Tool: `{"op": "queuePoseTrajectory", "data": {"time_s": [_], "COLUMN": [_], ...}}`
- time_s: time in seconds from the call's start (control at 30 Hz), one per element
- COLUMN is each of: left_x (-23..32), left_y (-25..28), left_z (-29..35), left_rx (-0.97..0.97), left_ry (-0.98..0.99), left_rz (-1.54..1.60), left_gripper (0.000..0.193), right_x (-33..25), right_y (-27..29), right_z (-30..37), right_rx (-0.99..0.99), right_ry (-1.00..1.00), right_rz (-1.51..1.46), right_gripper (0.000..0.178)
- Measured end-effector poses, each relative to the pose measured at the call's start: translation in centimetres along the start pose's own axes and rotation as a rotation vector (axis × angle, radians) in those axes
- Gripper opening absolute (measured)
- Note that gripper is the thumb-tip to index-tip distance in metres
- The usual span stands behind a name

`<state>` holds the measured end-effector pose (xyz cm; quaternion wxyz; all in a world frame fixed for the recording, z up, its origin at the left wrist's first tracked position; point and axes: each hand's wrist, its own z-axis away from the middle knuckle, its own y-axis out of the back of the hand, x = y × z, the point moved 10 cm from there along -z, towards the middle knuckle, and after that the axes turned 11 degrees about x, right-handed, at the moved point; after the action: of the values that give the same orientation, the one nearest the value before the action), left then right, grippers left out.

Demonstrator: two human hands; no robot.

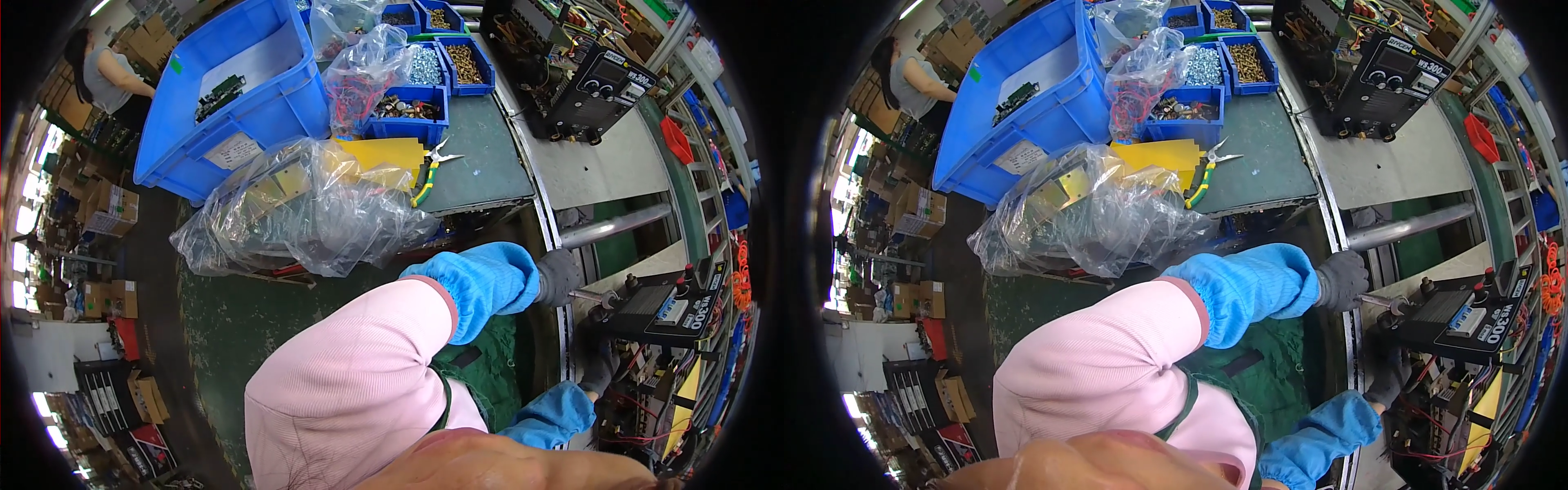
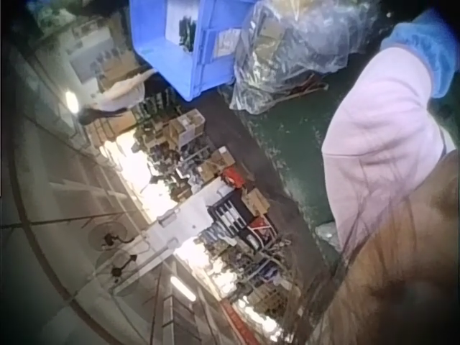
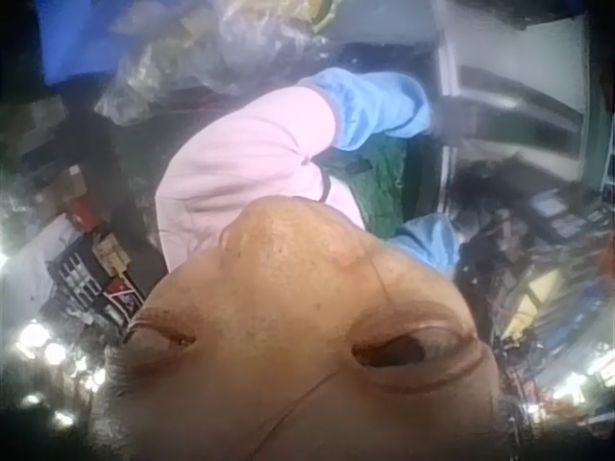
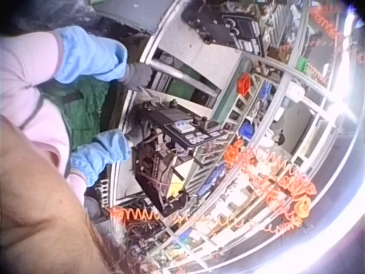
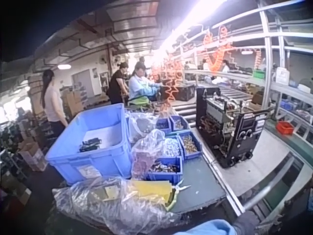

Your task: The person assembles components inside an electronic enclosure by hand, taking circuit boards and wires from a parts bin and a plastic bag, then securing them with a wrench and screwdriver.

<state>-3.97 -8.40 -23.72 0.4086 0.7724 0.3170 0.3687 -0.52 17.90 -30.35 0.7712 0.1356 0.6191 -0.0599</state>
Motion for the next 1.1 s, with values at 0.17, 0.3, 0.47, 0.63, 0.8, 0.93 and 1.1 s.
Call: {"op": "queuePoseTrajectory", "data": {"time_s": [0.17, 0.3, 0.47, 0.63, 0.8, 0.93, 1.1], "left_x": [0.5, 0.0, 0.4, 0.3, 0.1, 0.3, 0.5], "left_y": [-0.2, 0.3, 0.1, 0.1, 0.0, 0.3, 0.2], "left_z": [-0.3, 0.0, -0.2, -0.2, -0.1, -0.1, -0.1], "left_rx": [-0.031, -0.023, -0.005, 0.017, -0.011, 0.027, 0.002], "left_ry": [-0.018, -0.011, -0.003, -0.011, -0.005, 0.000, 0.000], "left_rz": [-0.002, -0.018, -0.042, -0.009, -0.015, 0.006, -0.015], "left_gripper": [0.027, 0.026, 0.024, 0.026, 0.027, 0.027, 0.028], "right_x": [1.8, 0.8, 0.8, 2.4, -0.8, -0.7, -1.6], "right_y": [2.1, 0.5, 2.3, 3.3, 0.2, 0.1, 1.1], "right_z": [-1.7, -0.6, -1.2, -2.6, -0.6, 0.2, 0.3], "right_rx": [0.087, 0.055, 0.100, 0.061, -0.064, 0.022, 0.114], "right_ry": [-0.012, -0.061, 0.084, 0.100, 0.293, 0.058, 0.167], "right_rz": [0.106, 0.005, 0.186, 0.217, 0.368, 0.029, 0.328], "right_gripper": [0.039, 0.040, 0.041, 0.041, 0.042, 0.041, 0.042]}}
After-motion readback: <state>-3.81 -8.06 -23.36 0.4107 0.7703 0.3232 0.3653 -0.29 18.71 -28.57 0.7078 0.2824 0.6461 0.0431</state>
